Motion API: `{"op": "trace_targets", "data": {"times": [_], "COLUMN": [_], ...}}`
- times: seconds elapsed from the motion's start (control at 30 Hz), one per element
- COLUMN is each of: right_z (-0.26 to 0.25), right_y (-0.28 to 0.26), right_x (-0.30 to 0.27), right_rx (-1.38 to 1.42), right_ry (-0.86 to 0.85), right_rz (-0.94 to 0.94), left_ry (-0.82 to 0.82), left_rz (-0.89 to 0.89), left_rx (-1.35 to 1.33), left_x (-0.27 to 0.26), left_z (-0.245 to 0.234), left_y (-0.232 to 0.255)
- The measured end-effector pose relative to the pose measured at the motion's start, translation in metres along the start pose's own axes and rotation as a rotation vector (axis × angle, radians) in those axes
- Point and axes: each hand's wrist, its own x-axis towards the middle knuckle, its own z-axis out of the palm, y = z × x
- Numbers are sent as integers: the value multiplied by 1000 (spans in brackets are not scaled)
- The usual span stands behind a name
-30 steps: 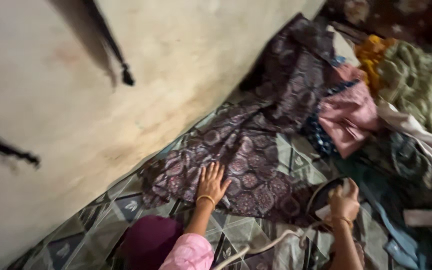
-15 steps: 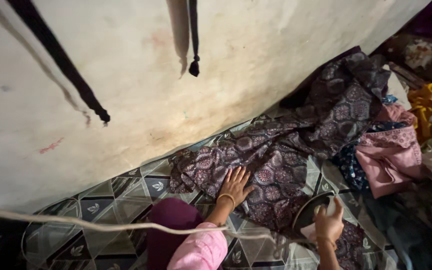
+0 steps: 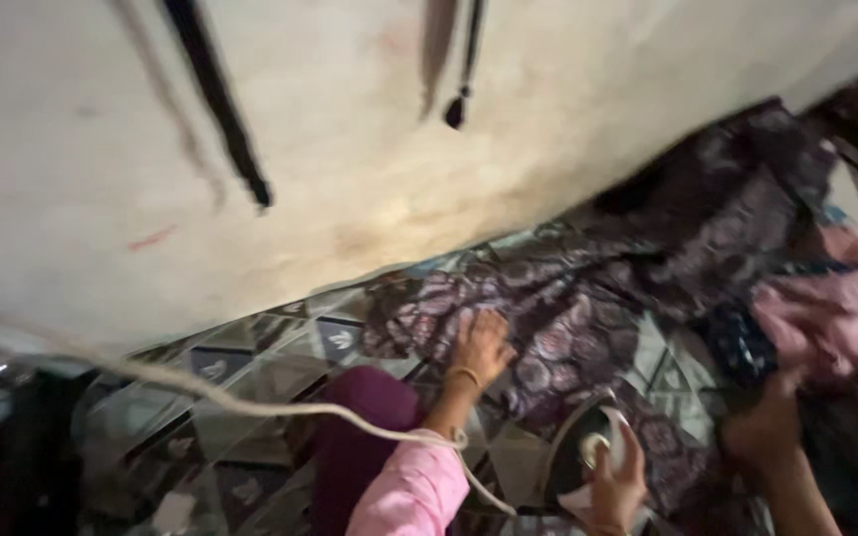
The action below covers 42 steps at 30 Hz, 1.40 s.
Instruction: The person irons a patterned piece of fabric laid out on the floor. They repeatedly smooth the fabric with their hands and move the iron back and forth across its surface to remove wrinkles.
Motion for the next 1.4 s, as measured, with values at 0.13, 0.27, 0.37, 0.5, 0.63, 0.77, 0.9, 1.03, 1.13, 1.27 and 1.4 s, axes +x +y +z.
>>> {"op": "trace_targets", "data": {"times": [0.13, 0.27, 0.37, 0.5, 0.63, 0.77, 0.9, 1.03, 1.13, 1.27, 1.4], "right_z": [13, 58, 103, 146, 141, 102, 73, 81, 110, 135, 134], "right_y": [-48, -45, -28, -16, -24, -34, -29, -22, -21, -8, 6], "right_x": [6, 65, 117, 206, 237, 178, 90, 105, 167, 258, 283], "right_rx": [14, -272, -335, -350, -304, -423, -437, -401, -395, -337, -314], "right_ry": [-177, -319, -107, 73, -27, -305, -93, -130, -161, -9, 19], "right_rz": [234, 320, 133, -18, 70, 285, -102, 76, 373, 217, 81], "left_ry": [115, 56, 15, -46, 113, 51, 18, -23, -12, -106, 8], "left_rz": [-109, -166, -168, -181, -128, -154, -165, -181, -175, -207, -126], "left_rx": [-11, 10, 1, -22, -1, 8, 4, -5, -4, 7, 58], "left_x": [18, 24, 23, 20, 15, 18, 22, 22, 21, 21, 26], "left_z": [-5, -5, -6, -7, 1, 1, -9, -13, -12, -3, 12], "left_y": [-11, -13, -12, -14, -16, -16, -12, -12, -12, -15, -23]}}
